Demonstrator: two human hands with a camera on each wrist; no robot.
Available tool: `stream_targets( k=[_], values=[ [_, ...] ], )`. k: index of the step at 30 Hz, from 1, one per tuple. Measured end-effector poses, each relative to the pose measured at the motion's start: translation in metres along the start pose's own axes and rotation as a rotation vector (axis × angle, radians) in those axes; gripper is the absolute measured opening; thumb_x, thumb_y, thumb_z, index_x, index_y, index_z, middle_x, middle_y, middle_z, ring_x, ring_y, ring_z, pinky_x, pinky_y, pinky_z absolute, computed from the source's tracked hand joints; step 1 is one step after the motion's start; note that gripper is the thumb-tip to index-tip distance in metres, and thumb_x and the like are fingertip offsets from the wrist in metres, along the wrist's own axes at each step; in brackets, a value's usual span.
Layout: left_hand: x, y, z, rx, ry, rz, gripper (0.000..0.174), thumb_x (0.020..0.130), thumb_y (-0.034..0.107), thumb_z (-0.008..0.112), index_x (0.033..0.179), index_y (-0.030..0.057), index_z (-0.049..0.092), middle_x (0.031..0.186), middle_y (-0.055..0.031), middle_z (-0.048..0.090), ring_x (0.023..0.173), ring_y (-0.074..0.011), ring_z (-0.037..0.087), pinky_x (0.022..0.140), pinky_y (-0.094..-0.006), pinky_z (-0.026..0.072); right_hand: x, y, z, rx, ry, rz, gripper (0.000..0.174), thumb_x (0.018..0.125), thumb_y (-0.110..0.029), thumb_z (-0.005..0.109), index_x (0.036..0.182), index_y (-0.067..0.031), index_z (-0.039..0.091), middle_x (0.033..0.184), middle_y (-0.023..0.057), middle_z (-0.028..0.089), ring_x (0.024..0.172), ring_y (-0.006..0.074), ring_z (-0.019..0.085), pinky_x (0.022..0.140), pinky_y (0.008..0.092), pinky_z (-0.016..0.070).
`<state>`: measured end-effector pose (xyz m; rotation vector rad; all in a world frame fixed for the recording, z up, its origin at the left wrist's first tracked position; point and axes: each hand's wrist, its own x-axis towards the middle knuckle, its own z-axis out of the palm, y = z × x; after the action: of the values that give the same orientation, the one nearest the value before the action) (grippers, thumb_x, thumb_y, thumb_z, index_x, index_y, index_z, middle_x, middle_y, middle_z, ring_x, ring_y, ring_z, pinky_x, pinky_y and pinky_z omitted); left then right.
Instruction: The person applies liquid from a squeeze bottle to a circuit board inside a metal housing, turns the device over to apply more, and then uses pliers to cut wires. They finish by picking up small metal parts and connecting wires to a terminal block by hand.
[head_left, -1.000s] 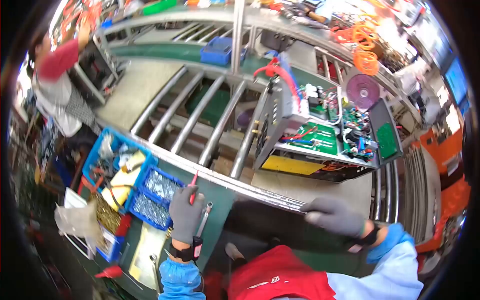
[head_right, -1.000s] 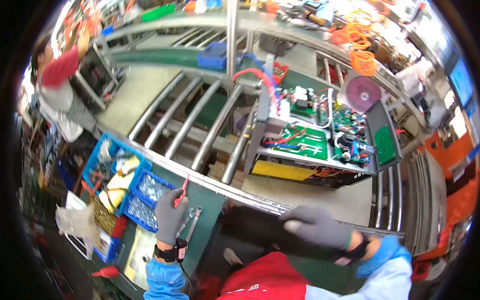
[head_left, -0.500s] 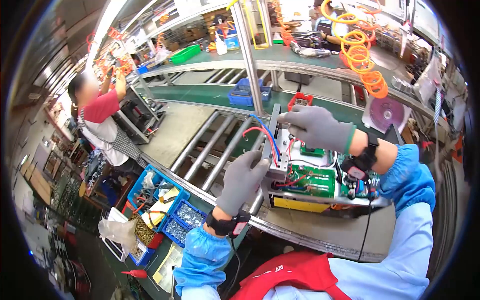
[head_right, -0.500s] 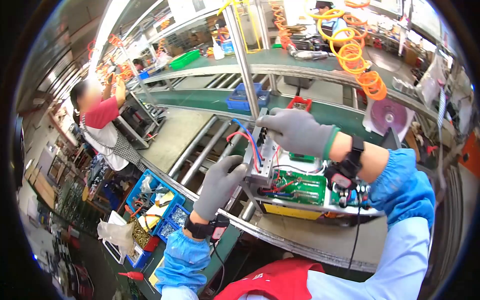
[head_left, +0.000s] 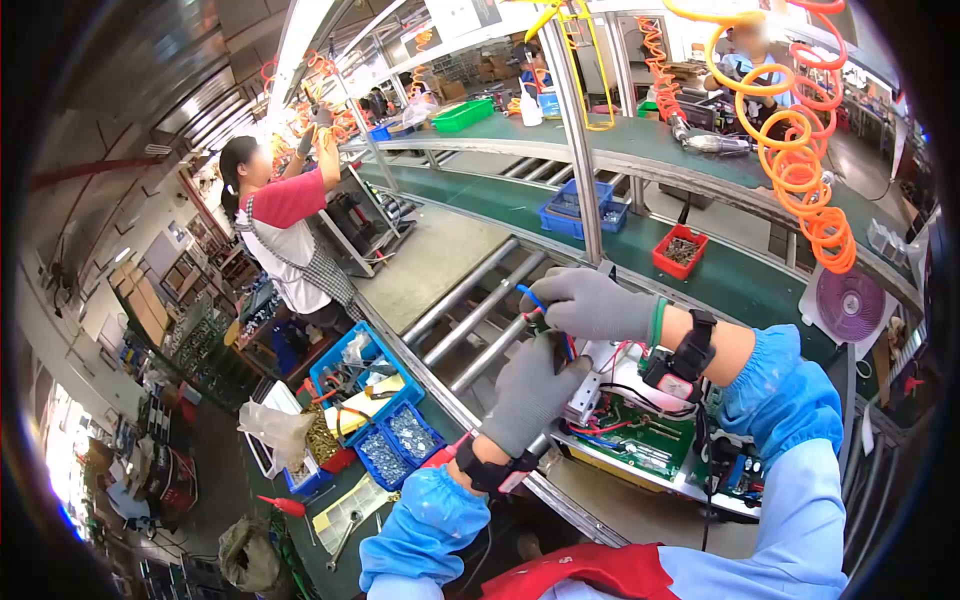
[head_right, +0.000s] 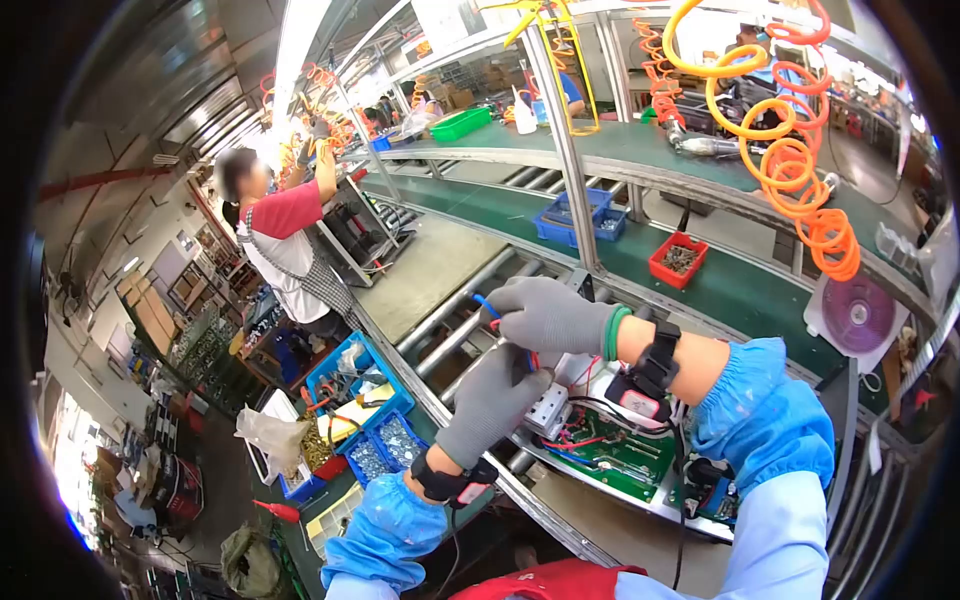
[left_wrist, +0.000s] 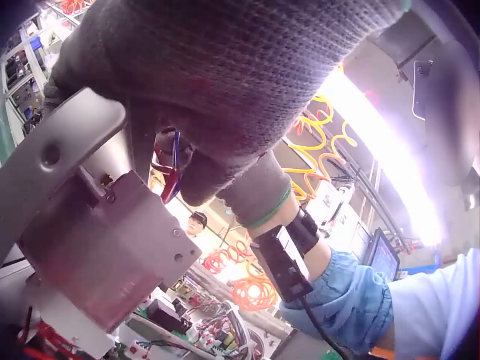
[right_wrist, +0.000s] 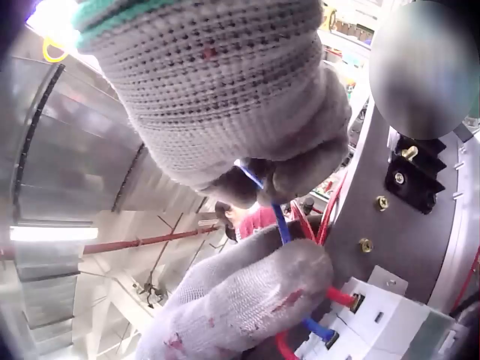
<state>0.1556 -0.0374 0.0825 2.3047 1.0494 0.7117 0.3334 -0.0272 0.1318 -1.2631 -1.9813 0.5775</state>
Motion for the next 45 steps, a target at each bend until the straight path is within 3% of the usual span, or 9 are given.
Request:
stream_targets(
  k=[4, 7, 11, 19, 24, 30, 36, 39, 45],
  values=[
    [-0.002, 0.002, 0.007, 0.086, 0.084, -0.006, 0.04, 0.085, 0.032, 0.068, 0.115, 0.0046, 0.064, 0.081, -0.0151, 0.065, 0.077, -0.0311, 0.067, 0.072, -0.0425, 0.0514, -0.003, -0.02, -0.017, -0.743, -0.19, -0.194, 0.035, 0.078, -0.015, 0.069, 0.113, -0.0143, 0.071, 0.109, 0.0107, 0.06, 0.107, 0.0305, 0.059, 0.089, 0.0416, 0.0485],
    [-0.002, 0.002, 0.005, 0.054, 0.02, -0.045, 0.041, 0.088, 0.042, 0.067, 0.115, 0.0108, 0.061, 0.1, -0.0151, 0.067, 0.093, -0.0353, 0.067, 0.081, -0.0473, 0.0525, 0.004, -0.002, -0.014, -0.94, -0.229, -0.254, 0.026, 0.078, -0.018, 0.071, 0.104, -0.0182, 0.071, 0.11, 0.008, 0.06, 0.108, 0.0281, 0.059, 0.089, 0.0421, 0.0489],
    [0.002, 0.003, -0.002, 0.01, -0.021, -0.057, 0.04, 0.088, 0.039, 0.066, 0.116, 0.0104, 0.062, 0.096, -0.0148, 0.068, 0.091, -0.0347, 0.068, 0.081, -0.0466, 0.052, -0.007, -0.005, -0.039, -1.089, -0.06, -0.397, 0.019, 0.078, -0.018, 0.069, 0.097, -0.0163, 0.07, 0.103, 0.006, 0.061, 0.103, 0.0248, 0.06, 0.085, 0.04, 0.0488],
    [0.036, 0.018, -0.011, 0.122, -0.031, -0.002, 0.041, 0.086, 0.041, 0.064, 0.088, 0.0007, 0.061, 0.078, -0.021, 0.065, 0.078, -0.0384, 0.066, 0.073, -0.048, 0.0489, -0.052, 0.04, -0.059, -0.614, 0.099, 0.052, 0.021, 0.08, -0.019, 0.065, 0.095, -0.0053, 0.069, 0.097, 0.018, 0.065, 0.095, 0.0351, 0.066, 0.082, 0.0451, 0.0529],
    [0.035, 0.013, -0.002, 0.061, 0.035, 0.01, 0.033, 0.086, 0.033, 0.066, 0.095, 0.0019, 0.063, 0.085, -0.0199, 0.066, 0.083, -0.0389, 0.066, 0.074, -0.0487, 0.0495, -0.052, 0.055, -0.052, 0.0, 0.078, 0.418, 0.021, 0.082, -0.018, 0.061, 0.093, -0.0002, 0.066, 0.074, 0.0138, 0.066, 0.066, 0.0213, 0.065, 0.064, 0.0358, 0.0535],
    [0.032, 0.009, -0.007, -0.228, 0.097, -0.034, 0.027, 0.086, 0.02, 0.067, 0.098, -0.0034, 0.062, 0.085, -0.0157, 0.066, 0.079, -0.0239, 0.066, 0.074, -0.038, 0.0509, -0.049, 0.069, -0.041, 0.145, 0.175, 0.456, 0.02, 0.082, -0.015, 0.063, 0.094, 0.0007, 0.066, 0.076, 0.0101, 0.068, 0.068, 0.0169, 0.066, 0.065, 0.0314, 0.0538],
    [0.031, -0.001, -0.003, -0.361, 0.125, 0.04, 0.027, 0.086, 0.019, 0.067, 0.101, -0.0027, 0.064, 0.084, -0.014, 0.067, 0.077, -0.0225, 0.065, 0.075, -0.0371, 0.0513, -0.047, 0.073, -0.033, 0.219, 0.248, 0.413, 0.021, 0.079, -0.011, 0.064, 0.093, 0.0037, 0.065, 0.08, 0.012, 0.069, 0.07, 0.0178, 0.067, 0.067, 0.0336, 0.0548],
    [0.032, -0.003, -0.004, -0.351, 0.069, -0.007, 0.026, 0.086, 0.018, 0.067, 0.103, -0.0016, 0.066, 0.088, -0.0136, 0.067, 0.08, -0.0211, 0.065, 0.076, -0.0362, 0.051, -0.046, 0.083, -0.023, 0.301, 0.324, 0.415, 0.022, 0.078, -0.011, 0.064, 0.094, 0.0041, 0.066, 0.084, 0.0155, 0.069, 0.074, 0.0213, 0.068, 0.07, 0.0362, 0.0548],
    [0.029, 0.009, -0.007, -0.212, 0.01, 0.216, 0.025, 0.088, 0.018, 0.067, 0.106, 0.0006, 0.069, 0.086, -0.0089, 0.066, 0.077, -0.0155, 0.06, 0.072, -0.0312, 0.0487, -0.039, 0.084, -0.008, -0.073, 0.435, 0.483, 0.027, 0.082, -0.018, 0.07, 0.099, 0.0036, 0.065, 0.095, 0.0234, 0.069, 0.089, 0.0332, 0.069, 0.078, 0.0408, 0.0537]
  ],
)
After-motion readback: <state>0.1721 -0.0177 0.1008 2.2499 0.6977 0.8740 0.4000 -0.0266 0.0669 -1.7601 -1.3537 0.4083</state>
